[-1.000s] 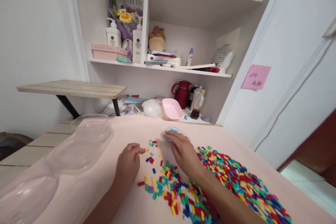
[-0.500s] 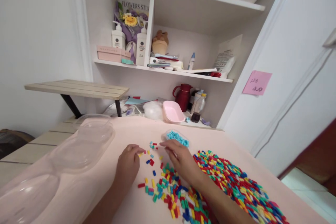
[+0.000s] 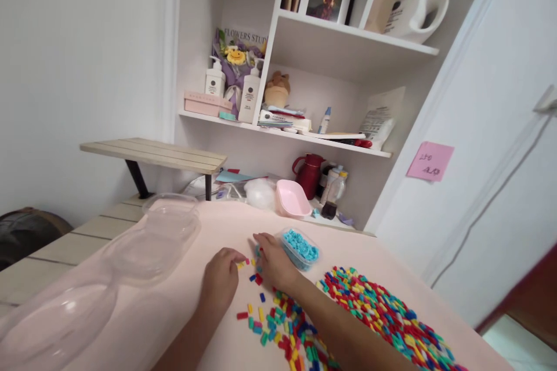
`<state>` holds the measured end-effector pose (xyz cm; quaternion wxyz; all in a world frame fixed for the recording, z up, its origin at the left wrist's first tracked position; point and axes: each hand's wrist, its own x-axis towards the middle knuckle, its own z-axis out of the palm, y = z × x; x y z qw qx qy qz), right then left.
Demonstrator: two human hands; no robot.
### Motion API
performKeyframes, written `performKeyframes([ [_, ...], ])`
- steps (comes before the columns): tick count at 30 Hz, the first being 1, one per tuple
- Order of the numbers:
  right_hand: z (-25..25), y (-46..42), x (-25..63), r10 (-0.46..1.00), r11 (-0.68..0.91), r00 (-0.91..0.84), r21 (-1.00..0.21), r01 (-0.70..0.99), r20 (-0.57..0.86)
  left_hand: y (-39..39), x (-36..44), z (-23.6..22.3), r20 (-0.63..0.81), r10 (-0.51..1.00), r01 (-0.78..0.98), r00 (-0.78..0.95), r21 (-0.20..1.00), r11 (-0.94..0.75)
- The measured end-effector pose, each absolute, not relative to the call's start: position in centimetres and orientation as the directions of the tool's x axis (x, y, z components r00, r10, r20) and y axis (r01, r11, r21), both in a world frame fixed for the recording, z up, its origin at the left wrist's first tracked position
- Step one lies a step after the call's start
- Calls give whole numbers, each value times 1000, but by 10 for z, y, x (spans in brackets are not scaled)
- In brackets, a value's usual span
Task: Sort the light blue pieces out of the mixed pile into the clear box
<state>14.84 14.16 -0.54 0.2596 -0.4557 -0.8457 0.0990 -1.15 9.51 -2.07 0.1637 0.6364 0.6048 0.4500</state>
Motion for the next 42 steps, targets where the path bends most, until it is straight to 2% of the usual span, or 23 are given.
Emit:
performKeyframes([
  [5, -6, 156, 143, 860, 495, -435, -226, 839, 268, 94, -12, -22, 354, 923, 596, -154, 778, -199],
  [7, -7, 156, 144, 856, 498, -443, -193, 845, 268, 94, -12, -21, 342, 928, 590, -150, 784, -194],
  [14, -6, 148, 154, 870, 475, -381, -325, 817, 313, 92, -12, -19, 317, 936, 575, -155, 799, -175],
  [22, -3, 112, 170, 880, 435, -365, -209, 876, 303, 94, -13, -22, 324, 937, 598, -128, 779, -188],
  [24, 1, 102, 177, 892, 416, -358, -189, 890, 275, 92, -12, -19, 330, 941, 640, -74, 740, -209],
  [28, 11, 91, 188, 919, 365, -329, -155, 918, 216, 88, -8, -17, 305, 952, 788, 34, 577, -213],
  [32, 15, 97, 184, 870, 456, -376, -226, 861, 320, 88, -5, -17, 308, 949, 839, 61, 500, -216],
  [35, 12, 108, 172, 843, 511, -424, -243, 825, 332, 90, -7, -16, 317, 946, 821, 62, 524, -229],
  [42, 6, 128, 152, 878, 461, -426, -145, 876, 217, 91, -9, -12, 320, 947, 771, 13, 600, -213],
])
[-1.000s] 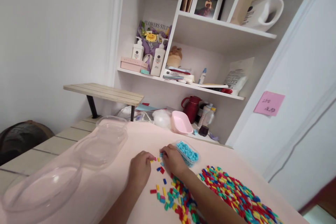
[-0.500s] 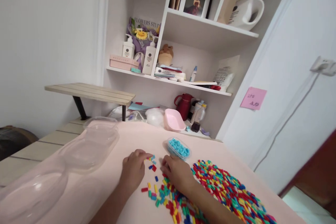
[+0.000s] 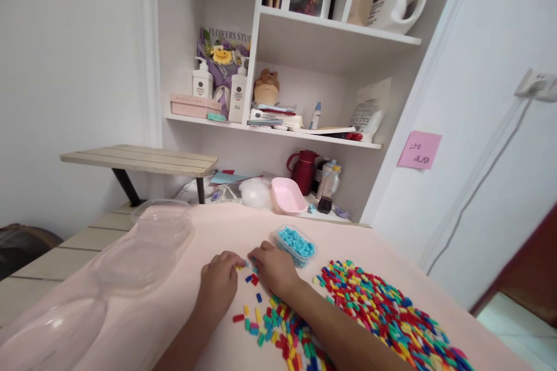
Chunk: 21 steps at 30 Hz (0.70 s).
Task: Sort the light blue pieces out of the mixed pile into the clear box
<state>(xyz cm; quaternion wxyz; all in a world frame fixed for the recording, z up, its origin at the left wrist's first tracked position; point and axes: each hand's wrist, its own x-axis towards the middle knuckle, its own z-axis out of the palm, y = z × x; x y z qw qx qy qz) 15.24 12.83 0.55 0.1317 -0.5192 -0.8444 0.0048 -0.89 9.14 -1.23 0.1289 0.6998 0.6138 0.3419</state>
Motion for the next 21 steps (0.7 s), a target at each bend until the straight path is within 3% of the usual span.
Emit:
performKeyframes([
  [10, 35, 118, 171, 875, 435, -352, -219, 873, 333, 95, -12, -17, 325, 944, 707, -59, 681, -190],
  [17, 63, 135, 226, 912, 211, -118, -202, 956, 393, 97, -11, -17, 316, 945, 704, -83, 690, -169],
  [21, 55, 135, 236, 889, 265, -123, -277, 924, 442, 98, -11, -17, 321, 943, 703, -90, 691, -168],
])
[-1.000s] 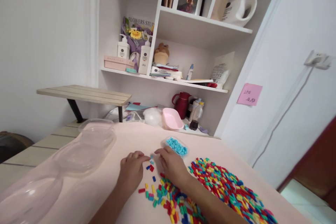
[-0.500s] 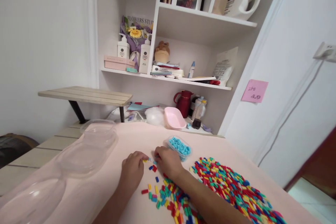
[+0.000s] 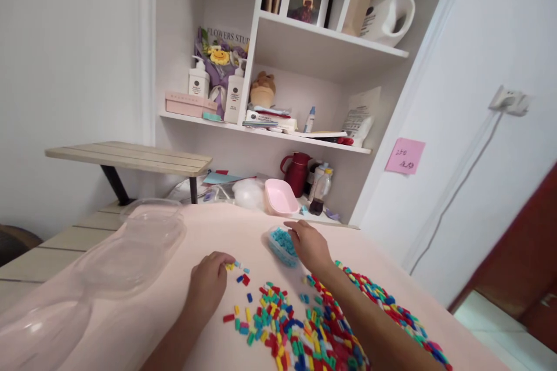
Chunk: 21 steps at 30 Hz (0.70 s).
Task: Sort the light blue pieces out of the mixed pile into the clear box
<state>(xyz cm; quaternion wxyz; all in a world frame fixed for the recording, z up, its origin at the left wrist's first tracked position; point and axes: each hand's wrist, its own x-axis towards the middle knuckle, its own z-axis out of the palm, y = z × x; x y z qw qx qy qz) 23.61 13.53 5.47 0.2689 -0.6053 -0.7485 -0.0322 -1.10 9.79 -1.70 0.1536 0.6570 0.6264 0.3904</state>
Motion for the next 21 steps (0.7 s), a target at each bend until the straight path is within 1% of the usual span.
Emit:
performKeyframes([
  [4, 40, 127, 217, 845, 482, -288, -404, 777, 451, 97, -11, -16, 307, 948, 697, -88, 698, -161],
  [7, 27, 118, 196, 835, 536, -385, -424, 730, 392, 97, -11, -15, 298, 951, 710, -81, 687, -155],
  [12, 13, 109, 171, 893, 444, -377, -352, 824, 245, 99, -11, -17, 310, 946, 737, -95, 660, -142],
  [17, 10, 107, 160, 899, 421, -365, -249, 872, 242, 99, -11, -18, 309, 948, 747, -79, 648, -149],
  [21, 11, 106, 155, 894, 427, -378, -202, 881, 239, 98, -11, -18, 319, 945, 754, -69, 638, -160],
])
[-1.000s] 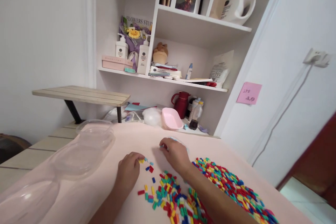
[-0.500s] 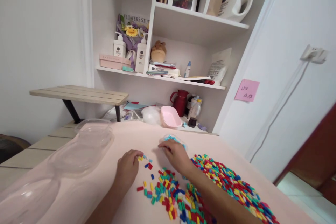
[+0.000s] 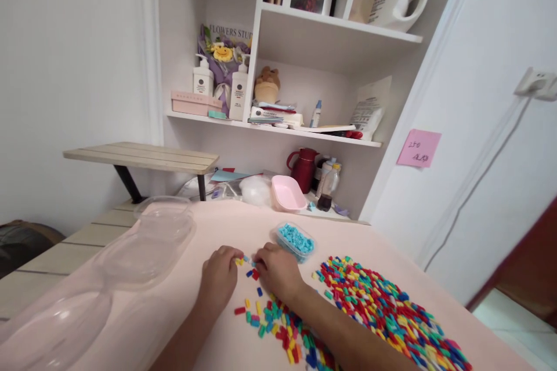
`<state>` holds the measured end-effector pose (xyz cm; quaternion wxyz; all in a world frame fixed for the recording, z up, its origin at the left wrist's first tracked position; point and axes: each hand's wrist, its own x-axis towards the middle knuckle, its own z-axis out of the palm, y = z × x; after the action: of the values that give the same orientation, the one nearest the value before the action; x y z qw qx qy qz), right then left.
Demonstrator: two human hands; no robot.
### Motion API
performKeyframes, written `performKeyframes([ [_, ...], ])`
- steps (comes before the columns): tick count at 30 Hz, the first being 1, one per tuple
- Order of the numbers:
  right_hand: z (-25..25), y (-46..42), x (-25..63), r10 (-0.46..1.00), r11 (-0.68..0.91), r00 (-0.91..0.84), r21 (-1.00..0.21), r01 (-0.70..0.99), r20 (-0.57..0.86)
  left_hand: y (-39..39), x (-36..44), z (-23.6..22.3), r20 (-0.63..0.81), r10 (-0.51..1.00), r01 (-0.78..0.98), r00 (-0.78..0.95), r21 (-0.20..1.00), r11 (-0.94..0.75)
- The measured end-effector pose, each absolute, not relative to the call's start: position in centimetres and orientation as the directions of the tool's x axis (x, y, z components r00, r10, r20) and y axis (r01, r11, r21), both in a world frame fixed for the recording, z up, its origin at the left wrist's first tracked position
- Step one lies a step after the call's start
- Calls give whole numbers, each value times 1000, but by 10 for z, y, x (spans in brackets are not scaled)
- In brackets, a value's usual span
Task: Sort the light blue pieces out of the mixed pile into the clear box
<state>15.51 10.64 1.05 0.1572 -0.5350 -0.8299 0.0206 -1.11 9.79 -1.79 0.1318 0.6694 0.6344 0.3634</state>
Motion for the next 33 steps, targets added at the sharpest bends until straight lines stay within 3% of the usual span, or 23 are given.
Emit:
performKeyframes([
  [6, 37, 114, 174, 887, 396, -315, -204, 896, 338, 98, -12, -20, 336, 941, 759, -50, 625, -183],
  [14, 64, 143, 234, 928, 135, -72, -150, 979, 366, 91, -8, -12, 265, 964, 826, 22, 539, -167],
  [19, 53, 138, 223, 904, 280, -167, -249, 927, 394, 92, -8, -12, 262, 965, 822, 17, 545, -163],
  [23, 40, 125, 190, 887, 438, -348, -312, 843, 305, 96, -9, -16, 279, 960, 795, -32, 589, -145],
  [33, 15, 111, 145, 873, 465, -425, -148, 873, 238, 92, -8, -15, 293, 954, 791, -59, 597, -134],
])
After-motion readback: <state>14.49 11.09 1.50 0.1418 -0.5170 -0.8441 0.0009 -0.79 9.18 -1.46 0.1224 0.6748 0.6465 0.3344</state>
